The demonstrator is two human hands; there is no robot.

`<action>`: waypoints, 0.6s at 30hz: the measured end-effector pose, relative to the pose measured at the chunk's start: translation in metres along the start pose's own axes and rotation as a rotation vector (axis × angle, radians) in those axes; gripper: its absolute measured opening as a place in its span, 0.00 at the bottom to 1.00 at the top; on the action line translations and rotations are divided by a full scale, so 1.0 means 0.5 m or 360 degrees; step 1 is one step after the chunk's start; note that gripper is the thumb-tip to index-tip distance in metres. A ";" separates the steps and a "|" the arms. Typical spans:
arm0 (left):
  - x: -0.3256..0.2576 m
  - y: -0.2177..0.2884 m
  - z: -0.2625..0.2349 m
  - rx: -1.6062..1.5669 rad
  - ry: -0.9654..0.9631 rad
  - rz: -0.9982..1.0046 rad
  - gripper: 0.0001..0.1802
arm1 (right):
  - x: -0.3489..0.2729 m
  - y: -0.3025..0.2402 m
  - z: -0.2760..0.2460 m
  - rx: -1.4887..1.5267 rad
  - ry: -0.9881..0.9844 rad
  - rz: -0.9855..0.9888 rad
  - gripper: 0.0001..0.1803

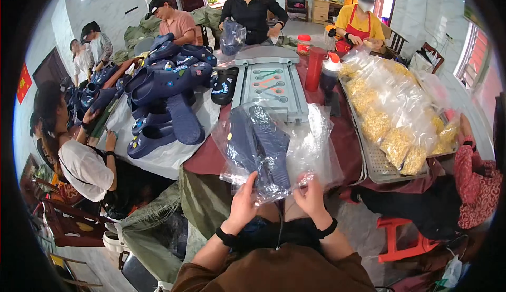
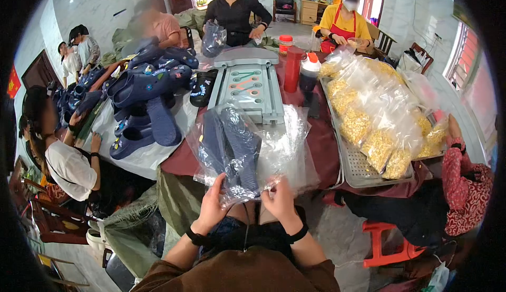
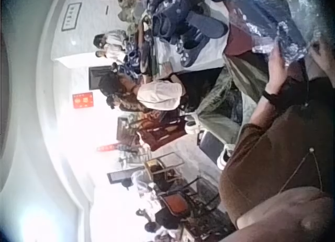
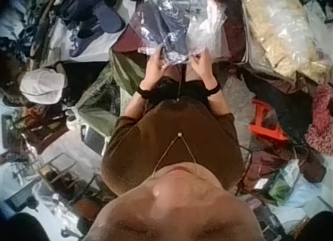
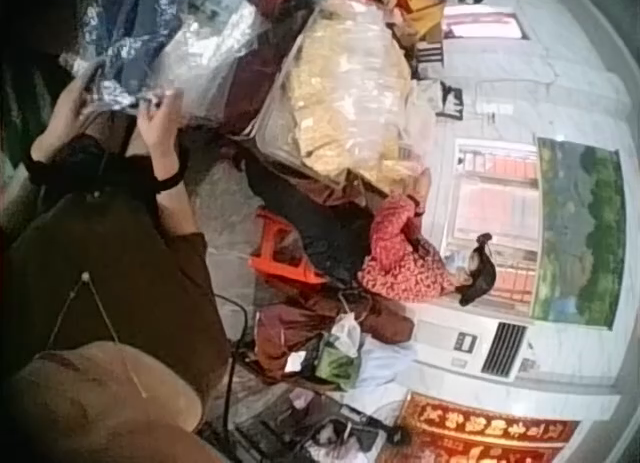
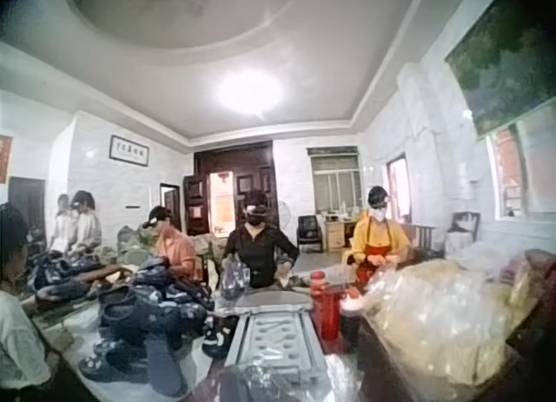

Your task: Packing blue clog-style shoes into plastic bags at an industrial workstation.

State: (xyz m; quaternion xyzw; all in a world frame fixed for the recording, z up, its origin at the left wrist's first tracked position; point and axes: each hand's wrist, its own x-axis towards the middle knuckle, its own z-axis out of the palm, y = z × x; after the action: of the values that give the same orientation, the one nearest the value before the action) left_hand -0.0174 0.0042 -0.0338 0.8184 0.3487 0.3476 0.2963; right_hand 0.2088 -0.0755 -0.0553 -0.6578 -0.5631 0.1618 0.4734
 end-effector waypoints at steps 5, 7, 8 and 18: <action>0.003 0.003 -0.006 0.0034 0.0046 0.0000 0.48 | 0.044 -0.059 -0.033 -0.0228 0.0799 -0.0198 0.41; 0.002 0.007 -0.008 -0.0009 0.0052 -0.0034 0.47 | 0.075 -0.086 -0.053 -0.0298 0.1035 -0.0300 0.40; -0.003 0.001 -0.008 -0.0003 0.0060 -0.0033 0.47 | 0.089 -0.107 -0.069 -0.0578 0.1064 -0.0451 0.36; -0.003 0.057 0.001 0.0323 0.0011 0.0006 0.75 | 0.074 -0.035 -0.011 0.0267 0.0276 -0.0342 0.12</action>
State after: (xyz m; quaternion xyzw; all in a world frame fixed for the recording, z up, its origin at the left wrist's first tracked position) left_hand -0.0074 -0.0138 -0.0138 0.8437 0.3816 0.3139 0.2100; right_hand 0.2143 -0.0464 -0.0264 -0.5633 -0.5718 0.0994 0.5880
